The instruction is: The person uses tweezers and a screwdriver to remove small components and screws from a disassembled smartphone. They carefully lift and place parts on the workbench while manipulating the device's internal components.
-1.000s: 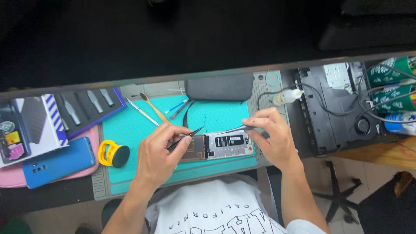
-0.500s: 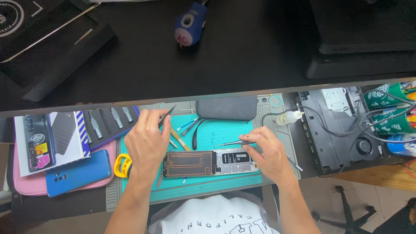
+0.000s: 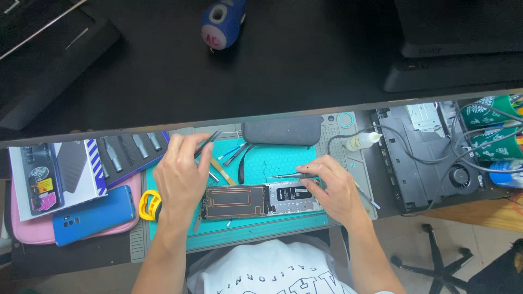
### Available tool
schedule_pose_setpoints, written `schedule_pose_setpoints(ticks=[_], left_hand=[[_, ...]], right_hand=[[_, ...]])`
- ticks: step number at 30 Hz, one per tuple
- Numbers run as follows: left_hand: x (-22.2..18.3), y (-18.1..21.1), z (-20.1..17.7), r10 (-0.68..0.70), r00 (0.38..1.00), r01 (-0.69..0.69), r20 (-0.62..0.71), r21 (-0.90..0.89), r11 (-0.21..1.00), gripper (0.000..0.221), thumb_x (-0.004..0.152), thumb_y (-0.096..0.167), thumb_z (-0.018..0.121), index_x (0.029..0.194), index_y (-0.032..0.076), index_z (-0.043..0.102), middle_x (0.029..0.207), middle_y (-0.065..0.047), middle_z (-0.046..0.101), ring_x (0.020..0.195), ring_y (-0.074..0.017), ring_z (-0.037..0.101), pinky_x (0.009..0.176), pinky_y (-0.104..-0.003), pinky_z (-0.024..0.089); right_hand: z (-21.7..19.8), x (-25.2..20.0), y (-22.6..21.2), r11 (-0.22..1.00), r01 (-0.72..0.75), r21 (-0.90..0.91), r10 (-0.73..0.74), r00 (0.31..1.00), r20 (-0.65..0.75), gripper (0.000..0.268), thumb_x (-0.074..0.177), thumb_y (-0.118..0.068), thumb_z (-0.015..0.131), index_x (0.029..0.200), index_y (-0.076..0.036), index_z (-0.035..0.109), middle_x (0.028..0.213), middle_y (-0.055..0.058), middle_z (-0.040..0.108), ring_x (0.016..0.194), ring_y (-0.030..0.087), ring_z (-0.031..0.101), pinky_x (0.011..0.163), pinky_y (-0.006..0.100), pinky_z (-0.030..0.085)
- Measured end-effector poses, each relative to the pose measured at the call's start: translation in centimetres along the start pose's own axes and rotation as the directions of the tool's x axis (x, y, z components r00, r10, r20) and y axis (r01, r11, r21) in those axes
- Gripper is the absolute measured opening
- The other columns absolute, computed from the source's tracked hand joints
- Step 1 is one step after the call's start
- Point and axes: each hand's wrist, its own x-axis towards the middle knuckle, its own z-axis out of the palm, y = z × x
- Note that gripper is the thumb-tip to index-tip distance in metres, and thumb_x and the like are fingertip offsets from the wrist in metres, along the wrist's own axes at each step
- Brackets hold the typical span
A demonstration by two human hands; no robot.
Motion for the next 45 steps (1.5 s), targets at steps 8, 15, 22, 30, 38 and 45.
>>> schedule_pose_setpoints(ticks=[8,15,22,30,38,45], left_hand=[[-5.7,-0.9,2.9,0.263,0.964,-0.251,0.043,-0.191,0.949,0.014,0.111,0.048,0.075,0.116,0.04,0.085,0.078,0.014,0.068,0.073,-0.0129,0.078,0.072,-0.031,0.066],[-7.9,0.0,3.8,0.307,0.952,-0.296,-0.003,-0.283,0.912,0.026,0.118,0.045,0.062,0.115,0.031,0.084,0.07,0.007,0.065,0.067,-0.0184,0.072,0.066,-0.034,0.062],[-7.7,1.7,2.2,0.306,0.946,-0.267,0.105,-0.277,0.923,0.037,0.105,0.059,0.079,0.125,0.027,0.082,0.086,0.004,0.082,0.079,-0.0186,0.081,0.076,-0.036,0.064],[-7.8,0.8,1.2,0.33,0.887,-0.373,0.323,0.078,0.925,0.082,0.074,0.076,0.095,0.143,0.034,0.079,0.079,0.004,0.082,0.072,-0.0165,0.079,0.069,-0.036,0.061],[-7.9,0.5,1.4,0.285,0.862,-0.386,0.419,0.178,0.905,0.087,0.073,0.08,0.093,0.149,0.04,0.075,0.079,0.008,0.08,0.072,-0.0131,0.079,0.069,-0.033,0.058],[-8.2,-0.1,1.5,0.279,0.869,-0.383,0.408,0.198,0.902,0.084,0.073,0.089,0.088,0.141,0.043,0.074,0.076,0.012,0.073,0.07,-0.0106,0.075,0.066,-0.032,0.056]], right_hand=[[-0.1,-0.1,0.1,1.0,-0.004,0.028,0.007,0.995,-0.103,0.02,0.111,-0.036,0.076,0.125,-0.026,0.087,0.092,-0.003,0.078,0.082,0.02,0.078,0.082,0.038,0.067],[-1.4,-1.2,1.4,0.996,0.082,0.043,-0.065,0.953,-0.296,0.008,0.108,-0.023,0.086,0.108,-0.02,0.079,0.085,-0.004,0.079,0.068,0.016,0.071,0.069,0.034,0.061],[-3.8,-0.8,1.1,0.993,0.105,-0.046,-0.113,0.968,-0.226,0.008,0.111,-0.024,0.082,0.106,-0.019,0.078,0.079,-0.004,0.075,0.065,0.015,0.069,0.068,0.033,0.062],[-5.5,1.8,-0.9,0.927,0.158,-0.339,-0.177,0.984,-0.025,0.009,0.113,-0.028,0.079,0.111,-0.02,0.081,0.075,-0.003,0.073,0.072,0.019,0.072,0.079,0.035,0.063],[-5.7,2.0,-1.5,0.925,0.145,-0.35,-0.141,0.989,0.037,0.012,0.111,-0.031,0.085,0.112,-0.021,0.079,0.074,-0.003,0.074,0.072,0.02,0.074,0.082,0.037,0.063],[-4.2,1.9,-4.2,0.965,0.229,-0.123,-0.214,0.969,0.124,0.005,0.109,-0.028,0.08,0.109,-0.023,0.078,0.079,-0.004,0.077,0.072,0.017,0.074,0.077,0.034,0.062]])
